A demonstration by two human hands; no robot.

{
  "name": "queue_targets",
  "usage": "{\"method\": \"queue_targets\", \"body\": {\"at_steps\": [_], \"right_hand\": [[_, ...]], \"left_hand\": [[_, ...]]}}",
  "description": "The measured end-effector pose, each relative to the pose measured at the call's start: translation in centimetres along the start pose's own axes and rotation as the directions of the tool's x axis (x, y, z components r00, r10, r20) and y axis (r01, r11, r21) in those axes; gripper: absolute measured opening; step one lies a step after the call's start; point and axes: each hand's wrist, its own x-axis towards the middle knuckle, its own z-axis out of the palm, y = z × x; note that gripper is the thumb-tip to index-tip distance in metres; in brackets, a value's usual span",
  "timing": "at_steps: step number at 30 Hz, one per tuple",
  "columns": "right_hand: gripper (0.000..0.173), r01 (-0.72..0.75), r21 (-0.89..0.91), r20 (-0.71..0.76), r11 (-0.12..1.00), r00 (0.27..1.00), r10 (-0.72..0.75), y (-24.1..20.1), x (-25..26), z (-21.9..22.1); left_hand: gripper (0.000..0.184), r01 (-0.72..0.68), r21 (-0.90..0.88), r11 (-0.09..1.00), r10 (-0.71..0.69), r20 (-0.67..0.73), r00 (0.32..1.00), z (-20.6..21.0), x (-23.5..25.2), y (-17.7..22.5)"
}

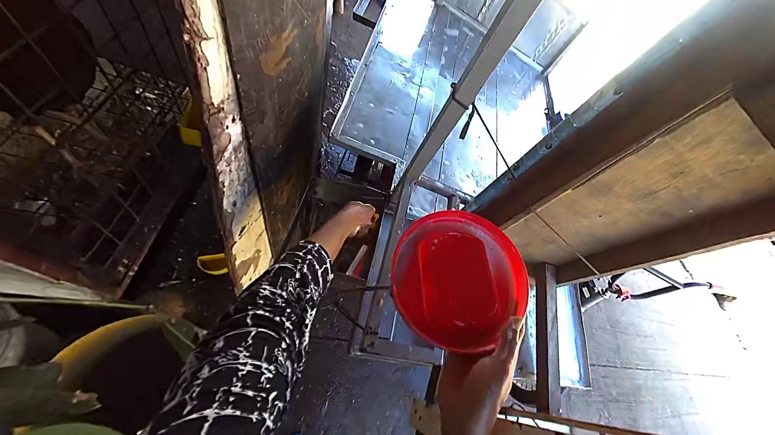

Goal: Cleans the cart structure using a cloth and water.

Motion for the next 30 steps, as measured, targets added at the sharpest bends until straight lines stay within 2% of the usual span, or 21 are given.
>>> {"method": "queue_targets", "body": {"at_steps": [1, 3, 4, 5, 6, 8, 10, 11, 12, 13, 14, 15, 16, 17, 19, 21, 22, 24, 26, 28, 30], "right_hand": [[0.05, 0.008, -0.006, 0.002, 1.0, 1.0, -0.008, 0.1, 0.0, 0.0], [0.051, 0.011, -0.025, -0.002, 1.0, 1.0, -0.011, 0.3, 0.0, -0.3], [0.051, 0.014, -0.034, 0.0, 0.999, 1.0, -0.014, 0.3, 0.0, -0.5], [0.051, 0.025, -0.048, 0.003, 0.999, 1.0, -0.025, 0.3, 0.0, -0.6], [0.051, 0.04, -0.06, 0.008, 0.997, 0.999, -0.04, 0.3, 0.0, -0.7], [0.052, 0.07, -0.07, 0.022, 0.995, 0.997, -0.068, 0.4, 0.0, -0.9], [0.053, 0.079, -0.077, 0.031, 0.994, 0.997, -0.077, 0.5, -0.1, -1.0], [0.054, 0.076, -0.078, 0.038, 0.994, 0.997, -0.073, 0.5, -0.1, -1.1], [0.054, 0.072, -0.076, 0.038, 0.994, 0.997, -0.07, 0.5, -0.2, -1.0], [0.055, 0.073, -0.072, 0.037, 0.995, 0.997, -0.071, 0.5, -0.3, -1.0], [0.056, 0.082, -0.072, 0.039, 0.994, 0.996, -0.079, 0.4, -0.3, -1.1], [0.056, 0.092, -0.068, 0.044, 0.993, 0.995, -0.089, 0.4, -0.2, -1.1], [0.056, 0.098, -0.064, 0.046, 0.993, 0.994, -0.095, 0.4, -0.2, -1.1], [0.056, 0.098, -0.062, 0.049, 0.993, 0.994, -0.095, 0.4, -0.2, -1.0], [0.055, 0.086, -0.067, 0.052, 0.994, 0.995, -0.083, 0.4, -0.3, -0.9], [0.055, 0.079, -0.071, 0.054, 0.994, 0.996, -0.075, 0.4, -0.2, -0.8], [0.056, 0.076, -0.077, 0.06, 0.994, 0.996, -0.072, 0.4, -0.2, -0.9], [0.055, 0.069, -0.082, 0.073, 0.994, 0.995, -0.063, 0.5, -0.2, -0.9], [0.055, 0.062, -0.074, 0.069, 0.995, 0.996, -0.057, 0.5, -0.2, -0.7], [0.055, 0.069, -0.08, 0.074, 0.994, 0.995, -0.063, 0.3, -0.2, -0.5], [0.055, 0.075, -0.093, 0.094, 0.993, 0.993, -0.066, 0.3, -0.2, -0.5]], "left_hand": [[0.032, -0.043, -0.071, 0.996, 0.042, -0.026, 0.999, 0.1, 0.6, 0.0], [0.033, -0.219, -0.33, 0.918, 0.154, -0.213, 0.965, 1.4, -0.1, -0.5], [0.032, -0.238, -0.444, 0.864, 0.119, -0.279, 0.953, 1.8, -2.7, 0.7], [0.036, -0.011, -0.565, 0.825, -0.047, -0.087, 0.995, -0.2, -7.0, 4.0], [0.038, 0.097, -0.67, 0.736, -0.191, -0.069, 0.979, -0.8, -10.2, 6.7], [0.041, 0.08, -0.784, 0.615, -0.299, -0.139, 0.944, -1.3, -13.1, 8.9], [0.04, 0.034, -0.847, 0.53, -0.341, -0.176, 0.923, -2.1, -11.7, 8.5], [0.04, 0.002, -0.873, 0.488, -0.33, -0.182, 0.926, -2.6, -9.6, 6.8], [0.041, -0.083, -0.884, 0.461, -0.236, -0.212, 0.949, -2.8, -6.4, 3.9], [0.041, -0.268, -0.849, 0.455, -0.125, -0.359, 0.925, -1.8, -2.1, 0.7], [0.042, -0.295, -0.847, 0.443, -0.099, -0.373, 0.923, -2.1, 0.9, -0.9], [0.042, -0.247, -0.836, 0.489, -0.131, -0.351, 0.927, -3.1, 2.0, -0.9], [0.042, -0.221, -0.779, 0.586, -0.135, -0.363, 0.922, -4.2, 1.8, -0.5], [0.043, -0.236, -0.67, 0.703, -0.097, -0.42, 0.902, -5.3, 1.1, -0.3], [0.045, -0.307, -0.337, 0.89, 0.058, -0.585, 0.809, -7.7, 0.7, -0.9], [0.049, -0.321, -0.027, 0.947, 0.227, -0.653, 0.723, -10.1, 1.6, -2.1], [0.048, -0.304, 0.08, 0.949, 0.283, -0.634, 0.72, -10.9, 1.7, -2.5], [0.043, -0.25, 0.128, 0.96, 0.28, -0.511, 0.813, -11.4, 1.8, -4.1], [0.038, -0.173, 0.051, 0.984, 0.18, -0.363, 0.914, -11.0, 2.0, -6.1], [0.034, -0.116, 0.038, 0.993, 0.122, -0.296, 0.947, -10.9, 0.9, -7.1], [0.03, -0.072, 0.136, 0.988, 0.109, -0.284, 0.953, -11.1, -0.4, -9.1]]}}
